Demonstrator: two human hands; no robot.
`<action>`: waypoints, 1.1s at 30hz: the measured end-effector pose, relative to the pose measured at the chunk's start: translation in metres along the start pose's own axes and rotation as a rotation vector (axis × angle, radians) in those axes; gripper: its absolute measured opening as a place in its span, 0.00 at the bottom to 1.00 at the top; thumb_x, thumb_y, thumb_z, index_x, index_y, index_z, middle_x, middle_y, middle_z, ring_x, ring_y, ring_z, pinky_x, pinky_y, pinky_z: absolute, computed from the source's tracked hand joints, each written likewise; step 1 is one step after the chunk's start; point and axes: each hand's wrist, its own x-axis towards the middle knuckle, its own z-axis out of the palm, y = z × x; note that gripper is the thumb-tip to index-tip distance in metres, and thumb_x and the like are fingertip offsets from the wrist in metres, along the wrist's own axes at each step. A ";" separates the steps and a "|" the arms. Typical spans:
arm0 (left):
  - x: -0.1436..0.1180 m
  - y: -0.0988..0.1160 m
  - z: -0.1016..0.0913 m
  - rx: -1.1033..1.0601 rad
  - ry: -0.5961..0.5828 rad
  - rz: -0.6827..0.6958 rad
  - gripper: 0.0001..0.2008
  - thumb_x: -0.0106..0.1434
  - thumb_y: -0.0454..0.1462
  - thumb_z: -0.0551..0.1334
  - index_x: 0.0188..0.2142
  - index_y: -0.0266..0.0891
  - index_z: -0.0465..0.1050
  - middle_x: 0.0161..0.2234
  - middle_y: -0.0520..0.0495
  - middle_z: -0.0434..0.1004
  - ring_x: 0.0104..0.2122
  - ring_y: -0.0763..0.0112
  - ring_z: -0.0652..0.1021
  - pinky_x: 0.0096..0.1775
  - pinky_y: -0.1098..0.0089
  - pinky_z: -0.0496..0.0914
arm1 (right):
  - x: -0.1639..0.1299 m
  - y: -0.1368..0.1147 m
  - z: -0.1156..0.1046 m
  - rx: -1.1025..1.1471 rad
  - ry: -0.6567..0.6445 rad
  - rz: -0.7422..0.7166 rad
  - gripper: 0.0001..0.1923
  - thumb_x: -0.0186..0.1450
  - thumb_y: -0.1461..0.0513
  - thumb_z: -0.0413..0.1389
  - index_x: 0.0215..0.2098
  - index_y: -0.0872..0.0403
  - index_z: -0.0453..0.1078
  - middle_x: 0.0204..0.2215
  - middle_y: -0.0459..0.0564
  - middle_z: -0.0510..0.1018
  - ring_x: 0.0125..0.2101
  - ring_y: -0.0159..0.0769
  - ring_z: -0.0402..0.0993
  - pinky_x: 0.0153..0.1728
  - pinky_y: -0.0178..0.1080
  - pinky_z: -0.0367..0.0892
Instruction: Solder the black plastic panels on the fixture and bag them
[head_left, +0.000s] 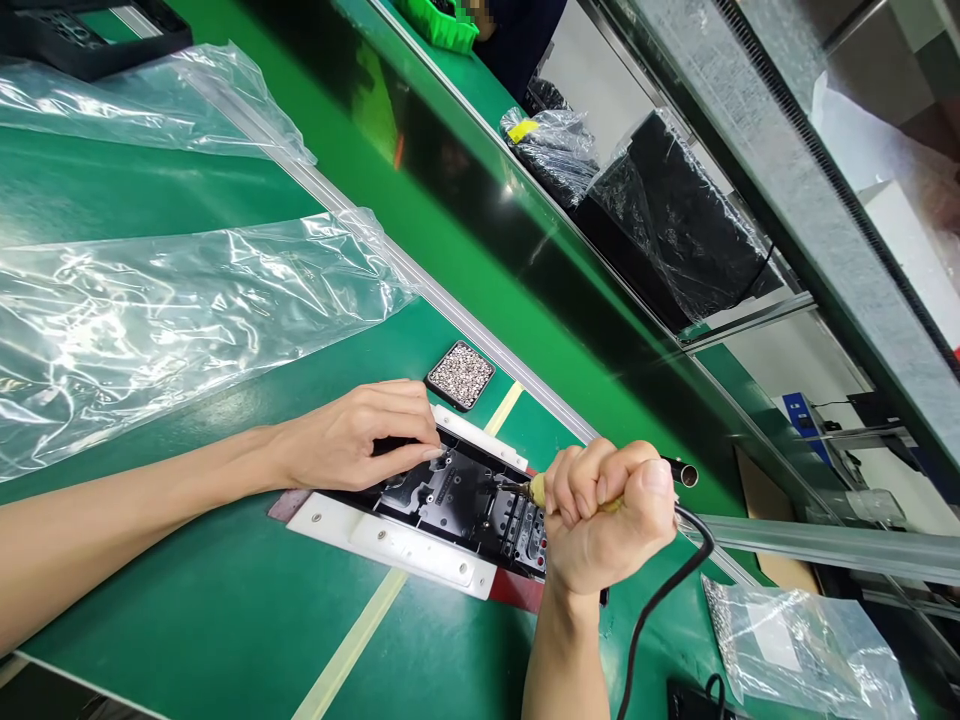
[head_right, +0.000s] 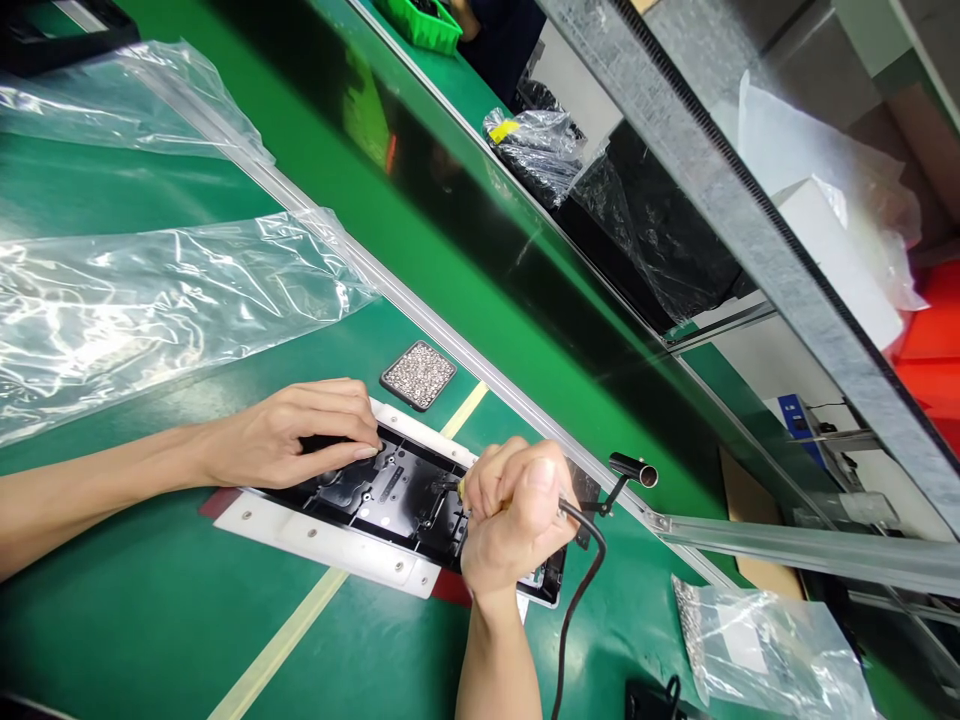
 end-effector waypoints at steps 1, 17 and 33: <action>0.000 0.000 0.000 -0.001 0.000 0.001 0.05 0.73 0.30 0.64 0.43 0.39 0.79 0.37 0.47 0.83 0.37 0.67 0.77 0.45 0.64 0.70 | 0.000 0.000 0.000 -0.002 0.000 -0.002 0.25 0.71 0.57 0.55 0.19 0.53 0.55 0.11 0.36 0.51 0.11 0.22 0.45 0.11 0.27 0.50; 0.000 0.000 0.000 0.004 0.001 -0.002 0.05 0.73 0.31 0.63 0.43 0.39 0.79 0.37 0.47 0.82 0.37 0.68 0.77 0.45 0.65 0.70 | 0.000 -0.001 0.000 0.001 0.020 0.018 0.24 0.70 0.58 0.54 0.18 0.53 0.54 0.11 0.36 0.51 0.10 0.22 0.45 0.10 0.27 0.50; 0.000 0.001 0.000 0.004 0.004 -0.007 0.06 0.74 0.32 0.63 0.42 0.40 0.80 0.36 0.46 0.82 0.36 0.67 0.77 0.44 0.65 0.71 | 0.000 -0.001 -0.002 -0.017 0.006 0.015 0.25 0.71 0.57 0.54 0.18 0.53 0.53 0.11 0.35 0.51 0.10 0.22 0.44 0.10 0.26 0.50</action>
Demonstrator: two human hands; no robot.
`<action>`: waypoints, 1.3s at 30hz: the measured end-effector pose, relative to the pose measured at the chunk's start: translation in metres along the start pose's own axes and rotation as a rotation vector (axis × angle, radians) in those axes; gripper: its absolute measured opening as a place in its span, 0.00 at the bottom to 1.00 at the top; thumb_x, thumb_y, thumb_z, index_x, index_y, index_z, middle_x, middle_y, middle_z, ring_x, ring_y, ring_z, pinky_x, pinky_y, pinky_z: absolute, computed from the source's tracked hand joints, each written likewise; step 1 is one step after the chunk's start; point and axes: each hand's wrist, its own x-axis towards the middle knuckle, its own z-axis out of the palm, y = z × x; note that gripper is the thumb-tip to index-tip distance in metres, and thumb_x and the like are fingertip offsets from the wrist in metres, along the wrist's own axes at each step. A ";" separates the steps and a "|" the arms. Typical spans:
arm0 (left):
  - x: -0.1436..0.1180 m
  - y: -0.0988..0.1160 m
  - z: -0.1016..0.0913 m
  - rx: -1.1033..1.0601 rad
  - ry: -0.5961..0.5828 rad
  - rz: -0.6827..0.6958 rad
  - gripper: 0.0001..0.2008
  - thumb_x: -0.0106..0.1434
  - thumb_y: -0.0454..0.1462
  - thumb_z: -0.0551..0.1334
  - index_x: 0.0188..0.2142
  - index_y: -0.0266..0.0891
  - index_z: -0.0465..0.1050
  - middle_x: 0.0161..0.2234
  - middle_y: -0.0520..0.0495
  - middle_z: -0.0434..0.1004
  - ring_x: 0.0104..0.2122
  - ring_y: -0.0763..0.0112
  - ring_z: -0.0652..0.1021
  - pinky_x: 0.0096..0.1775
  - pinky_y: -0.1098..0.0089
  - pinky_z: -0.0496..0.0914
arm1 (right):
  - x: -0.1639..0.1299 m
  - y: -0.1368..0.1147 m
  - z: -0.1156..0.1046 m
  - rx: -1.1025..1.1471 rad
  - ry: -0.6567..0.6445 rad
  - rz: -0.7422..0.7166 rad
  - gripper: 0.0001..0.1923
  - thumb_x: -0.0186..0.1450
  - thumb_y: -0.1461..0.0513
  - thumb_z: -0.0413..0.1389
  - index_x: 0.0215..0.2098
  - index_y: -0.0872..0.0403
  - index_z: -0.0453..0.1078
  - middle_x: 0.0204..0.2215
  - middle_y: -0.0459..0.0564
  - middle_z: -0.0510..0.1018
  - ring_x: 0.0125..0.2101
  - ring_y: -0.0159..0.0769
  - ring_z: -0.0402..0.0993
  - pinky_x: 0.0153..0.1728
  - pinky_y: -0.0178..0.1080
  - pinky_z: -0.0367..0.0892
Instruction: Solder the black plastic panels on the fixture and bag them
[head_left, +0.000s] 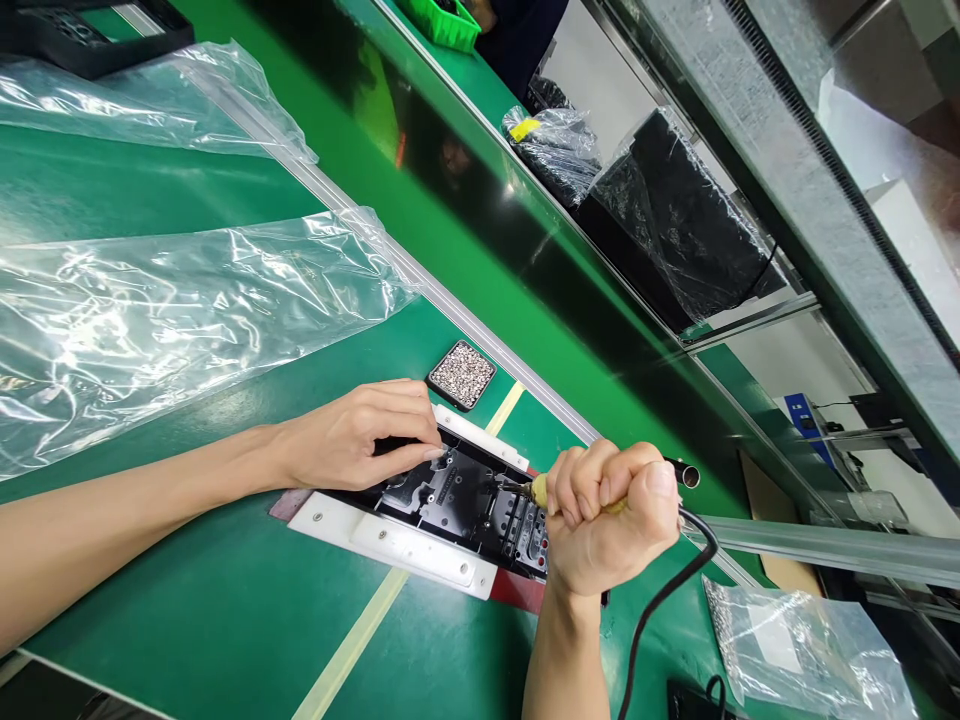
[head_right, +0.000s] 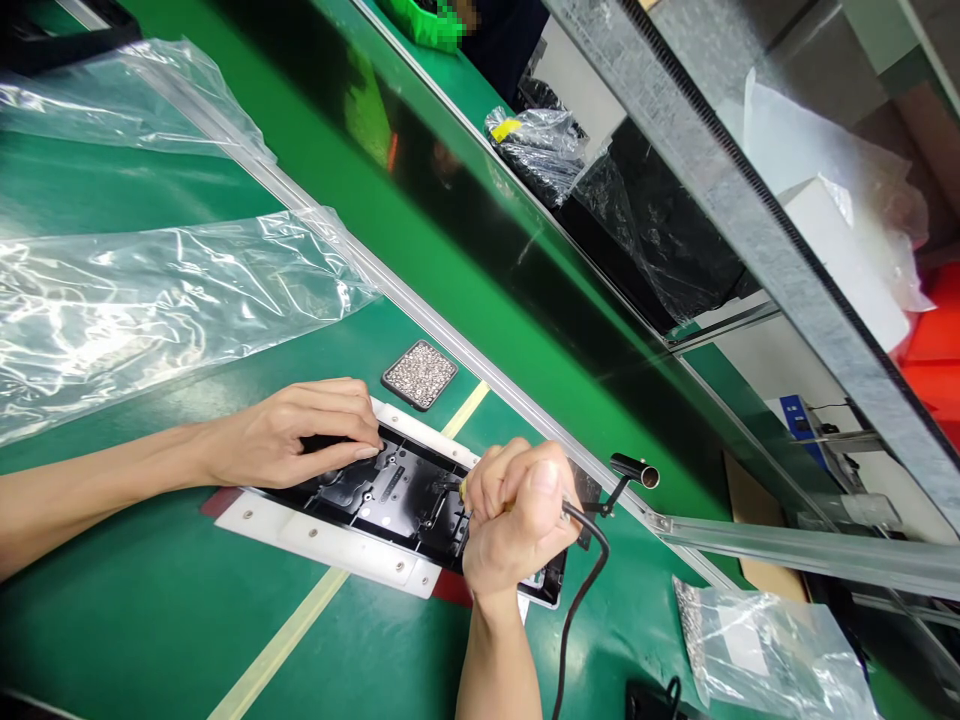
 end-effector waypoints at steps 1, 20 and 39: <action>0.000 0.000 0.000 0.000 0.002 -0.003 0.06 0.74 0.32 0.63 0.42 0.40 0.80 0.36 0.46 0.83 0.36 0.67 0.77 0.44 0.65 0.71 | 0.000 0.000 0.000 -0.005 -0.001 -0.002 0.25 0.71 0.57 0.54 0.18 0.52 0.53 0.11 0.35 0.51 0.10 0.22 0.45 0.10 0.26 0.50; -0.001 -0.002 0.001 -0.008 -0.005 0.016 0.05 0.72 0.30 0.64 0.44 0.39 0.78 0.38 0.47 0.82 0.38 0.68 0.76 0.46 0.64 0.69 | 0.000 0.000 0.001 0.012 -0.014 0.005 0.25 0.71 0.56 0.54 0.18 0.53 0.54 0.11 0.36 0.51 0.10 0.22 0.44 0.10 0.26 0.50; -0.001 -0.001 0.000 0.005 -0.010 0.014 0.05 0.73 0.30 0.64 0.43 0.39 0.78 0.38 0.47 0.82 0.37 0.67 0.76 0.45 0.64 0.69 | 0.000 0.000 0.002 0.013 0.003 0.001 0.25 0.71 0.57 0.53 0.18 0.53 0.53 0.11 0.36 0.50 0.10 0.22 0.43 0.10 0.27 0.48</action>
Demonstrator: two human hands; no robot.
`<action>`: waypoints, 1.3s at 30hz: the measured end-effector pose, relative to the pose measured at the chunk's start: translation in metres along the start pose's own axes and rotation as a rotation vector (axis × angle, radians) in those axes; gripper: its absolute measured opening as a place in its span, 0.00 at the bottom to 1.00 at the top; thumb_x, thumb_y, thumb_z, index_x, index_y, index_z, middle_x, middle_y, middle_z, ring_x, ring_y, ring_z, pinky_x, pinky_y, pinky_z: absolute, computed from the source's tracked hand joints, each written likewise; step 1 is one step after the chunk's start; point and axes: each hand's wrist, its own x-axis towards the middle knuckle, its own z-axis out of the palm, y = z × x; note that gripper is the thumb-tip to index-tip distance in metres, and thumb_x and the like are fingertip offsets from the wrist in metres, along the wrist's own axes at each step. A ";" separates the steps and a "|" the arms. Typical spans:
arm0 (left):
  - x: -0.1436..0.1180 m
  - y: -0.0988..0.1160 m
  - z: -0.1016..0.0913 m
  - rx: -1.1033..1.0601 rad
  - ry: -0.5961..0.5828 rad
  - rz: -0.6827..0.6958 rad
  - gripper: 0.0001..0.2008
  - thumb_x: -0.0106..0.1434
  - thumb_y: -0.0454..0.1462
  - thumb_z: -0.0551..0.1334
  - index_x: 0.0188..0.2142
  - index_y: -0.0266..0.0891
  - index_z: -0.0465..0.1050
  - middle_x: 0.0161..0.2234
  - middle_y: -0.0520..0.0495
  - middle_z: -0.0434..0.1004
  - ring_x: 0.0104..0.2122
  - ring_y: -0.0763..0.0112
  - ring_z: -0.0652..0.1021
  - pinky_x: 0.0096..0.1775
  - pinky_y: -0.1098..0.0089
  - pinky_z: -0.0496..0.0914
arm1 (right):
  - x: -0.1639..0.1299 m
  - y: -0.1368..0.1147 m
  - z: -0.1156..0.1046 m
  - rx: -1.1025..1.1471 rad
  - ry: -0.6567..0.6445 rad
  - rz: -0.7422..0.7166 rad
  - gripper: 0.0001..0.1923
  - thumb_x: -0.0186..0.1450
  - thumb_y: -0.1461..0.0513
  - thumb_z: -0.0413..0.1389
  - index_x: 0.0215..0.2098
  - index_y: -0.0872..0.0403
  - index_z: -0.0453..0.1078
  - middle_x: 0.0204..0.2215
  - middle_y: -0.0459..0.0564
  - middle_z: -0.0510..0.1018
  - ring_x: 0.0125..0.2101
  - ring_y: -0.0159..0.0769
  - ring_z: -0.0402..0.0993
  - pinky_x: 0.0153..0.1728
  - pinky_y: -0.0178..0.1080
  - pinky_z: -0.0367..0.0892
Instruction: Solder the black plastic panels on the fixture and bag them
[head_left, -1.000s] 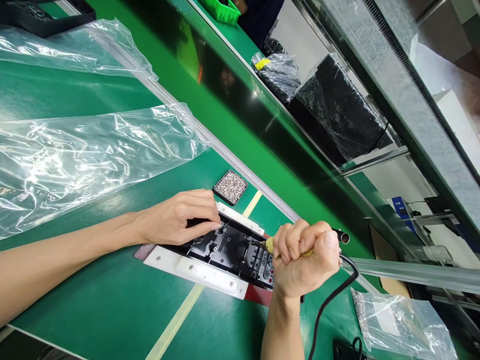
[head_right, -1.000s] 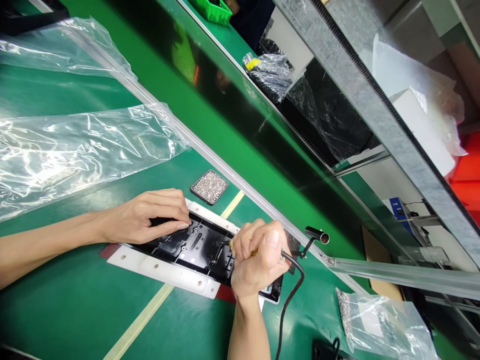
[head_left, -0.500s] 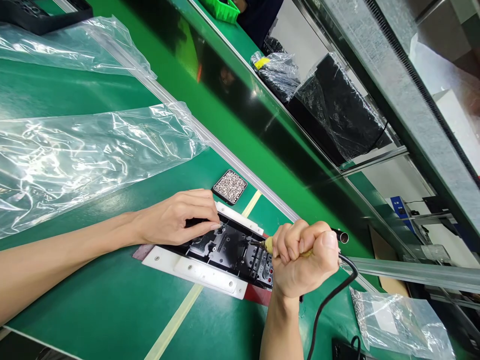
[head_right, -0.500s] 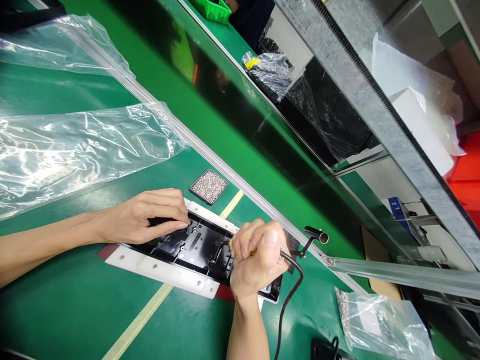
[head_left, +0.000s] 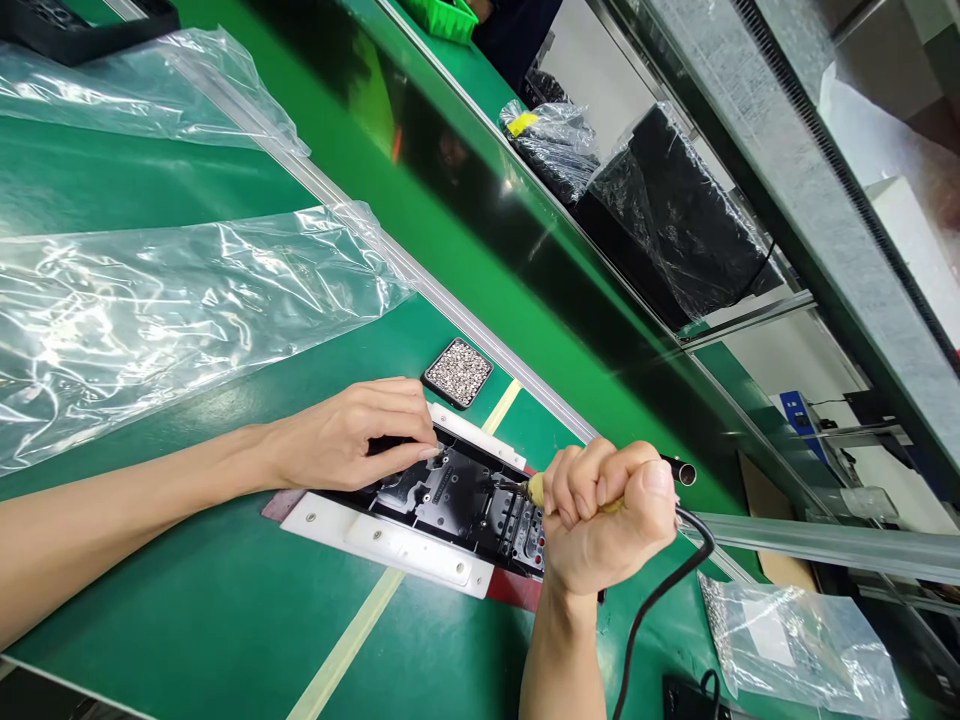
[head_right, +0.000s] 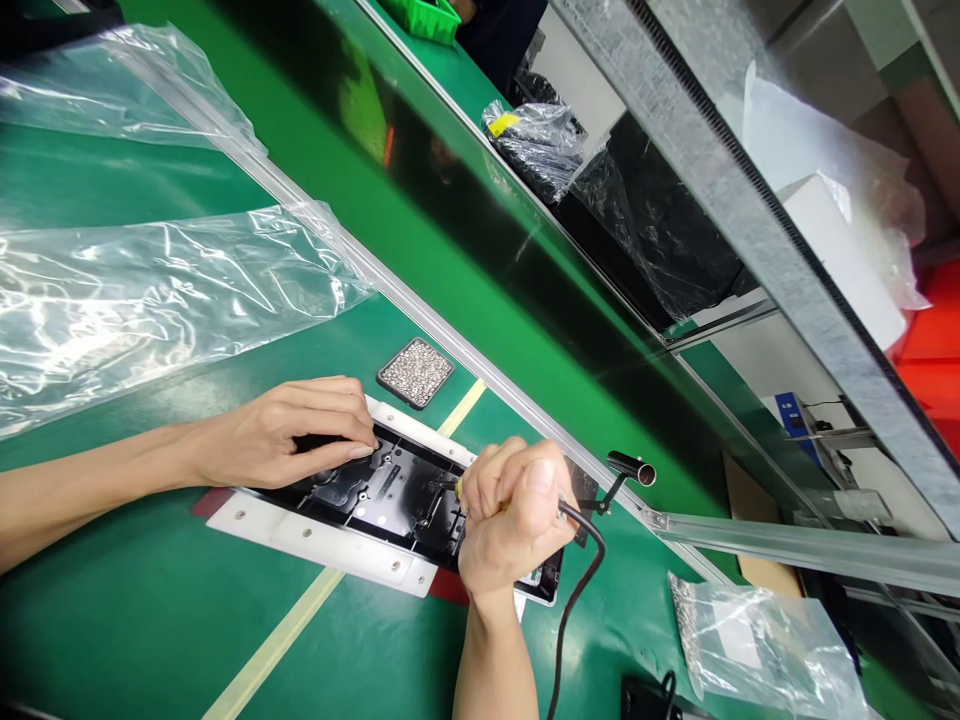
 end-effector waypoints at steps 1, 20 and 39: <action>0.000 0.000 0.000 0.000 -0.002 0.001 0.05 0.73 0.30 0.64 0.43 0.39 0.78 0.38 0.47 0.82 0.37 0.67 0.76 0.45 0.63 0.69 | 0.000 0.000 0.000 0.001 -0.001 -0.001 0.25 0.71 0.57 0.53 0.18 0.53 0.53 0.11 0.36 0.50 0.10 0.22 0.43 0.10 0.27 0.48; 0.000 -0.001 0.000 -0.003 0.005 0.020 0.06 0.72 0.28 0.65 0.44 0.39 0.77 0.39 0.48 0.82 0.38 0.69 0.75 0.46 0.63 0.69 | -0.001 0.001 -0.002 -0.012 0.000 -0.009 0.25 0.71 0.57 0.53 0.19 0.53 0.53 0.11 0.36 0.50 0.10 0.22 0.44 0.10 0.27 0.50; 0.000 0.000 0.000 -0.006 0.008 -0.003 0.05 0.73 0.31 0.63 0.43 0.39 0.79 0.37 0.47 0.83 0.37 0.68 0.76 0.45 0.64 0.70 | 0.000 0.001 -0.002 -0.006 -0.001 -0.009 0.24 0.71 0.57 0.54 0.19 0.52 0.54 0.11 0.36 0.51 0.11 0.22 0.45 0.10 0.27 0.51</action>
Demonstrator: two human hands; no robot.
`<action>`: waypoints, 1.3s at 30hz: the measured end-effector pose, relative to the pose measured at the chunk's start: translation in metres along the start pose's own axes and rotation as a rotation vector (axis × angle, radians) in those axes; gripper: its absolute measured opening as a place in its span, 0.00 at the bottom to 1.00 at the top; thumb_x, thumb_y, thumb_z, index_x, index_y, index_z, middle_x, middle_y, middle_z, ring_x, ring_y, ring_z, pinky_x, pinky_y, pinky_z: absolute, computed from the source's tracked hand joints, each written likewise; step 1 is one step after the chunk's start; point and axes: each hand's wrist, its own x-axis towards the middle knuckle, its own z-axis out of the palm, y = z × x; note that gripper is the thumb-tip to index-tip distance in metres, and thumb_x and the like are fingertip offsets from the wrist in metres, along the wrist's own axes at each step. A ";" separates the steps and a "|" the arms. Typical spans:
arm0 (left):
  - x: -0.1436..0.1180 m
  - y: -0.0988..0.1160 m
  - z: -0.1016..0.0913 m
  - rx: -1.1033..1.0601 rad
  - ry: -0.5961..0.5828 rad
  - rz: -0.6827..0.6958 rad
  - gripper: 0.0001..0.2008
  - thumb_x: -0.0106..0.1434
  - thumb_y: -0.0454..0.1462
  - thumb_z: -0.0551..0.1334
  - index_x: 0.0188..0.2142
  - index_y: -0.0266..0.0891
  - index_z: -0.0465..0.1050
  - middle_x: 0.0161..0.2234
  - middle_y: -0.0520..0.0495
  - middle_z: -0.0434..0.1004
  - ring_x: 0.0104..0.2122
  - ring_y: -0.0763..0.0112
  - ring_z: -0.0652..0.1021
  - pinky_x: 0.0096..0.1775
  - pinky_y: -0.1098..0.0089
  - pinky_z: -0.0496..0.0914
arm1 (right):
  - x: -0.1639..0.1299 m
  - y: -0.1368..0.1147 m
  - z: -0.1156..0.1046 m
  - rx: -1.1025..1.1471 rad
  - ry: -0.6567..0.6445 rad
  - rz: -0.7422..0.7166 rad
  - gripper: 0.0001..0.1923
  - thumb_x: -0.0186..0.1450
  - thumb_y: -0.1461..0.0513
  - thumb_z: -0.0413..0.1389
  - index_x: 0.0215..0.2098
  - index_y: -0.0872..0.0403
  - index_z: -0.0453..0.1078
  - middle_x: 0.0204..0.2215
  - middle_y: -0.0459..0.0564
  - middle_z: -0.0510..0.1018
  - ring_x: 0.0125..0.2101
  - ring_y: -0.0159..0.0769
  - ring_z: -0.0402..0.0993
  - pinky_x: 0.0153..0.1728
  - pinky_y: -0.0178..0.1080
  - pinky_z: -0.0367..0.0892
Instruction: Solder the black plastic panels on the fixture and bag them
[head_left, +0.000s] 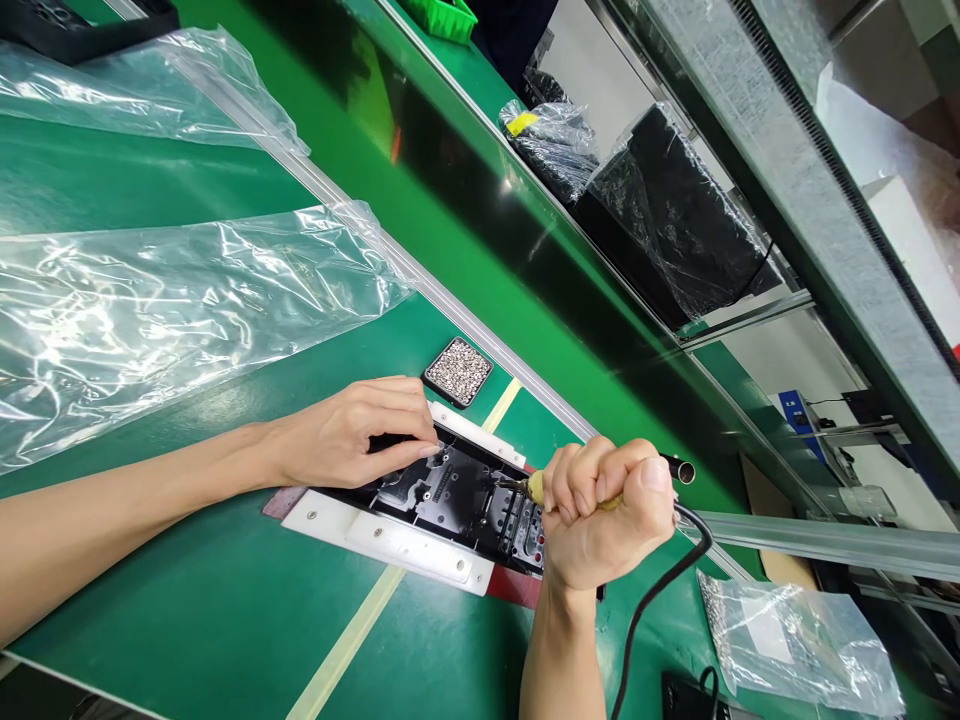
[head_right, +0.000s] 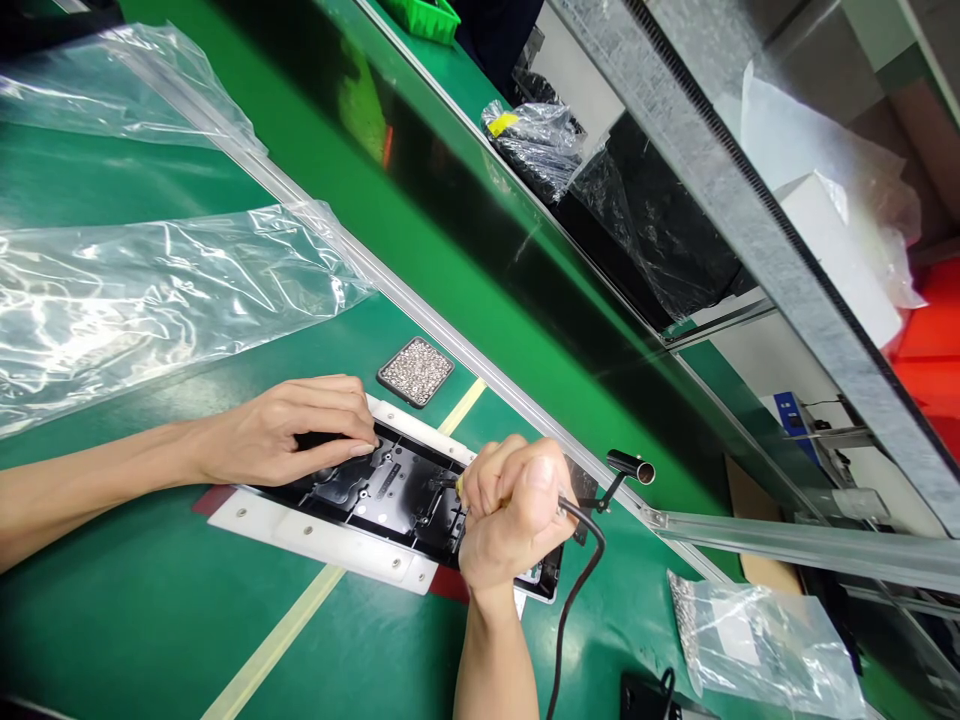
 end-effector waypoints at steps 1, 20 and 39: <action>0.000 0.000 0.000 -0.001 0.002 -0.001 0.06 0.73 0.31 0.63 0.42 0.40 0.80 0.37 0.47 0.83 0.37 0.68 0.76 0.45 0.64 0.70 | 0.000 0.000 0.000 0.002 0.000 0.001 0.24 0.71 0.57 0.54 0.19 0.53 0.54 0.11 0.36 0.51 0.10 0.22 0.45 0.10 0.27 0.50; 0.001 -0.001 0.002 -0.001 0.003 0.000 0.05 0.73 0.30 0.64 0.43 0.39 0.79 0.37 0.47 0.82 0.37 0.67 0.76 0.45 0.63 0.70 | -0.001 0.000 0.002 -0.005 0.004 -0.003 0.25 0.71 0.57 0.54 0.18 0.52 0.54 0.11 0.36 0.51 0.10 0.22 0.44 0.10 0.26 0.49; 0.001 0.001 0.001 -0.002 -0.003 0.001 0.05 0.73 0.31 0.63 0.43 0.39 0.79 0.37 0.47 0.82 0.37 0.68 0.76 0.45 0.64 0.71 | -0.001 0.000 0.001 0.005 -0.013 -0.001 0.25 0.72 0.57 0.53 0.19 0.53 0.52 0.11 0.36 0.50 0.11 0.22 0.44 0.11 0.26 0.49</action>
